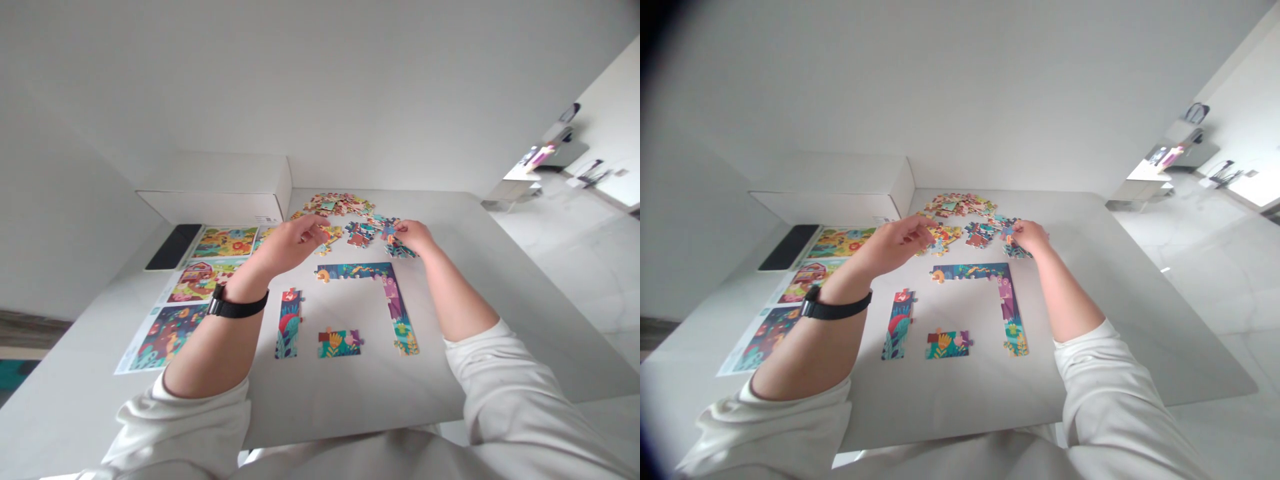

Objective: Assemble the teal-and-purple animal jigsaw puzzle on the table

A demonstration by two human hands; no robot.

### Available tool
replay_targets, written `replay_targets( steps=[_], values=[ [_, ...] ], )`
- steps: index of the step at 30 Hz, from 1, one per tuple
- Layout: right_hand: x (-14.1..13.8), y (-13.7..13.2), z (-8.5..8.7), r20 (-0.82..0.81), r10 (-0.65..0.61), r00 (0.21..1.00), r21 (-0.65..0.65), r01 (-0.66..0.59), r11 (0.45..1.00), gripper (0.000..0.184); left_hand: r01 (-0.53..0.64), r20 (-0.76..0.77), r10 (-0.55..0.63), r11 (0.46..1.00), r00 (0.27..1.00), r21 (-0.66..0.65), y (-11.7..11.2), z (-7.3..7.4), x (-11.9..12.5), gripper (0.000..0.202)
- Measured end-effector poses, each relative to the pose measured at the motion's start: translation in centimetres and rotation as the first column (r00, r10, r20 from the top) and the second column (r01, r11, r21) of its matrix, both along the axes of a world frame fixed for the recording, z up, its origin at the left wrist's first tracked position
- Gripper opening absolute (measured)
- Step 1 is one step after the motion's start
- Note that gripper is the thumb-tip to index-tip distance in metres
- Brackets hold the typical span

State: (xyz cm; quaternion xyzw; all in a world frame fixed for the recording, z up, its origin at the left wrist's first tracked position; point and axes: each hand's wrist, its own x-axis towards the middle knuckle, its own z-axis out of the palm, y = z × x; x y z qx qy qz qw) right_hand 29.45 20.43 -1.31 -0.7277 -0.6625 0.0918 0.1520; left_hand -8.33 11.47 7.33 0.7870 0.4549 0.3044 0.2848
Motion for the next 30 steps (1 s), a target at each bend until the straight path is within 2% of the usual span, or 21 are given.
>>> replay_targets(
  steps=[3,10,17,20,22,24,27,28,30],
  values=[
    [0.0,0.0,0.3,-0.077,-0.072,0.994,-0.026,0.07,0.997,0.02,-0.001,-0.019,0.001,1.0,1.0,0.012,0.1,-0.2,0.0,0.044],
    [0.0,0.1,0.5,-0.121,-0.051,0.991,-0.03,0.048,0.998,0.019,-0.002,-0.031,0.003,1.0,1.0,0.027,0.0,-0.3,0.2,0.04],
    [0.7,0.1,0.6,0.002,-0.062,0.998,-0.1,0.062,0.993,0.023,0.0,-0.047,0.001,0.999,0.999,0.033,0.3,-0.9,0.1,0.038],
    [0.4,-0.1,0.9,0.107,-0.091,0.99,-0.024,0.094,0.995,0.025,-0.018,-0.078,0.022,0.999,0.997,0.05,0.5,-1.3,0.1,0.035],
    [-0.2,-0.2,0.7,0.106,-0.018,0.994,0.062,0.011,0.998,0.028,-0.041,-0.105,0.048,0.997,0.993,0.062,0.7,-1.8,0.3,0.032],
    [-1.2,-0.2,0.2,0.076,0.173,0.982,0.13,-0.182,0.975,0.031,-0.067,-0.118,0.074,0.995,0.99,0.067,1.1,-2.4,0.8,0.029],
    [-3.2,-0.1,-1.2,0.072,0.466,0.882,0.18,-0.471,0.863,0.04,-0.07,-0.149,0.083,0.993,0.985,0.09,2.2,-3.7,2.3,0.028],
    [-3.8,-0.1,-1.7,0.082,0.516,0.853,0.178,-0.522,0.834,0.043,-0.061,-0.176,0.08,0.992,0.981,0.113,2.7,-4.1,3.0,0.028],
    [-4.6,-0.1,-2.4,0.116,0.547,0.829,0.144,-0.559,0.817,0.045,-0.029,-0.253,0.074,0.983,0.965,0.179,3.7,-4.8,4.8,0.03]
  ],
)
